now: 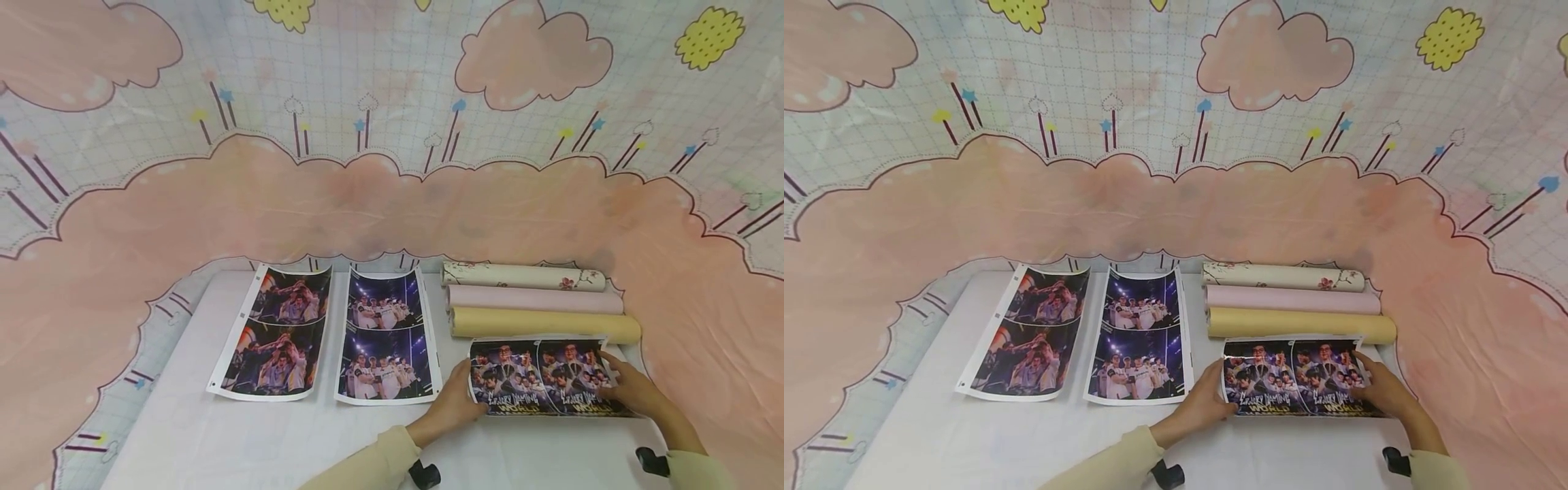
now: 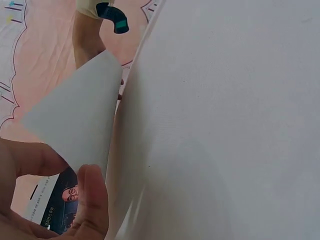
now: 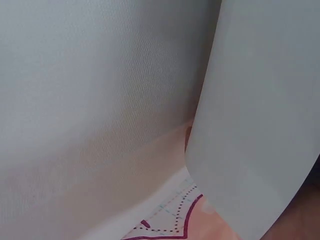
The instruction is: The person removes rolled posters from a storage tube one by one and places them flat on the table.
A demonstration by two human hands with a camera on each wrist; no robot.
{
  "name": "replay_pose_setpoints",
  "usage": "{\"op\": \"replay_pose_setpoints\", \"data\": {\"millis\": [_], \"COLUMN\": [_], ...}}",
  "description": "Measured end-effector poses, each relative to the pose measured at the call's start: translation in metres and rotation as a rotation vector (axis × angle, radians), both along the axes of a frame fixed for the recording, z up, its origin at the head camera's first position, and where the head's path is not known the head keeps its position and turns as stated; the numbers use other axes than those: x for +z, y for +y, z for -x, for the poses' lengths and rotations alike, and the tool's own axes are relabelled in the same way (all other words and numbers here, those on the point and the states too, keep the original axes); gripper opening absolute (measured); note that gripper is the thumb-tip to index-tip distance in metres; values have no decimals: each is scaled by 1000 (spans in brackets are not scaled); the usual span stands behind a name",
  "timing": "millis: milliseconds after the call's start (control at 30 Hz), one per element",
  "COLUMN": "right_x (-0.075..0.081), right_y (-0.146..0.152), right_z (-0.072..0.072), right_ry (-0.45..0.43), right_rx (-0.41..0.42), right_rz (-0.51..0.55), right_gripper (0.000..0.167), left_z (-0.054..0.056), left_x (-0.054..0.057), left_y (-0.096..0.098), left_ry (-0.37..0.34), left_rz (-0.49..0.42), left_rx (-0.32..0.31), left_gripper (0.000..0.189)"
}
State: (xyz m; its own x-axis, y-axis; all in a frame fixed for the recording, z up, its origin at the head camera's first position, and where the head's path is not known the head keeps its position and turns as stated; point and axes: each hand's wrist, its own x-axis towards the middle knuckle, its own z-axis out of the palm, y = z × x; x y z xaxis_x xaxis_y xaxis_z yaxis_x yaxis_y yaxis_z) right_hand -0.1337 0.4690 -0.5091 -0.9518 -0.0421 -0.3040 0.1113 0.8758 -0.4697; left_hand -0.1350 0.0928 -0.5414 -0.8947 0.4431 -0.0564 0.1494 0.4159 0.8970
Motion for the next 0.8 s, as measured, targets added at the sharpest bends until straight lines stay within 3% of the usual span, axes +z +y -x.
{"op": "replay_pose_setpoints", "data": {"millis": [433, 600, 800], "right_x": [0, 13, 29], "right_y": [2, -13, -48], "right_z": [3, 2, 1], "right_ry": [67, 169, 295], "right_rx": [-2, -4, 25], "right_rz": [-55, -81, -100], "right_gripper": [77, 67, 64], "left_z": [-3, -7, -9], "left_x": [5, 13, 24], "left_y": [-3, -12, -38], "left_ry": [-30, -4, -34], "left_rz": [27, 39, -52], "left_rx": [8, -16, -25], "left_gripper": [79, 73, 67]}}
